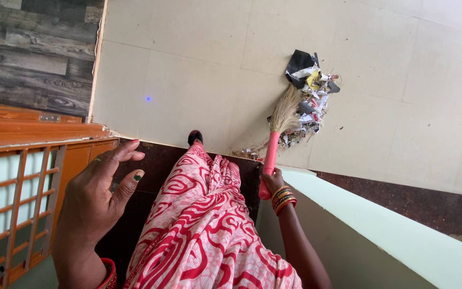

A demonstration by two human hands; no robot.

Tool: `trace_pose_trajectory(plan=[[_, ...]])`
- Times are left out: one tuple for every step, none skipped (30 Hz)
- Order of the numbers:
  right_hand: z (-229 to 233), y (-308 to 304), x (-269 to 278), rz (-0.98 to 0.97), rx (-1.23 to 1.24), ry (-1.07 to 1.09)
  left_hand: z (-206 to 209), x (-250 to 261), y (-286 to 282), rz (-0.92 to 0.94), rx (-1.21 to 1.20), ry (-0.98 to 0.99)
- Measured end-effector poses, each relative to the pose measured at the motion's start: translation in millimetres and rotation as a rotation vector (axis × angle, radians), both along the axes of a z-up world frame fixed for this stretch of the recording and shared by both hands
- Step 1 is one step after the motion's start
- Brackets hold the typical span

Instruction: The person sweeps debris and paper scraps across a tiled floor using a long broom.

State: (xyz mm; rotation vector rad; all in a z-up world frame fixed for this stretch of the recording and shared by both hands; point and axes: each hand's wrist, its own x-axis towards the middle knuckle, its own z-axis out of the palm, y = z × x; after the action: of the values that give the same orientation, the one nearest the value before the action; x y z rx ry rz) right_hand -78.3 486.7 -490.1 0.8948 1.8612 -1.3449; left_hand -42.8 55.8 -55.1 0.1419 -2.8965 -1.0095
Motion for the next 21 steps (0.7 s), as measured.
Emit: trace_pose_trajectory(plan=[[13,-1,8,0.020,-0.050,0.041,-1,-4,-2,-0.006,0.010,0.016],[26,-3,10,0.040,-0.100,0.084,-3,-10,-4,-0.017,0.011,0.018],[39,-6,13,0.025,-0.096,0.084,-5,-17,-4,-0.010,0.022,0.006],[52,-12,16,0.106,-0.113,0.064,-6,-23,-5,-0.003,0.034,-0.006],[61,-23,14,0.185,-0.132,0.049,-8,-32,-7,-0.019,0.035,-0.002],[67,-37,9,0.170,-0.130,0.053,-10,-42,-8,-0.015,0.066,-0.015],[69,-49,3,0.144,-0.249,0.031,-12,-53,-9,-0.013,0.099,-0.030],[68,-61,-5,0.119,-0.369,0.011,-15,-66,-11,-0.031,0.103,-0.029],[61,-74,-20,0.103,-0.364,0.016,-18,-78,-13,-0.081,0.095,0.023],[51,-86,-35,0.091,-0.389,0.014,-22,-92,-14,-0.132,0.088,0.075],[40,-95,-50,0.076,-0.411,0.007,-27,-107,-16,-0.148,0.094,0.074],[27,-105,-66,0.059,-0.429,-0.003,-32,-124,-17,-0.165,0.102,0.084],[16,-115,-79,0.040,-0.451,-0.031,-36,-141,-22,-0.185,0.105,0.095],[6,-124,-90,0.014,-0.474,-0.067,-37,-156,-27,-0.203,0.107,0.094],[1,-122,-110,-0.003,-0.489,-0.103,-37,-178,-28,-0.211,0.086,0.105],[-3,-115,-129,-0.034,-0.483,-0.145,-38,-199,-30,-0.219,0.065,0.116],[-11,-114,-138,-0.072,-0.466,-0.171,-40,-212,-37,-0.230,0.053,0.127],[-20,-111,-148,-0.112,-0.449,-0.195,-43,-225,-44,-0.208,0.099,0.126],[-23,-99,-151,-0.107,-0.378,-0.137,-43,-239,-48,-0.189,0.151,0.104],[-24,-86,-156,-0.099,-0.304,-0.071,-43,-256,-54,-0.203,0.145,0.095],[-23,-70,-167,-0.086,-0.227,0.007,-44,-276,-59,-0.189,0.134,0.047]])
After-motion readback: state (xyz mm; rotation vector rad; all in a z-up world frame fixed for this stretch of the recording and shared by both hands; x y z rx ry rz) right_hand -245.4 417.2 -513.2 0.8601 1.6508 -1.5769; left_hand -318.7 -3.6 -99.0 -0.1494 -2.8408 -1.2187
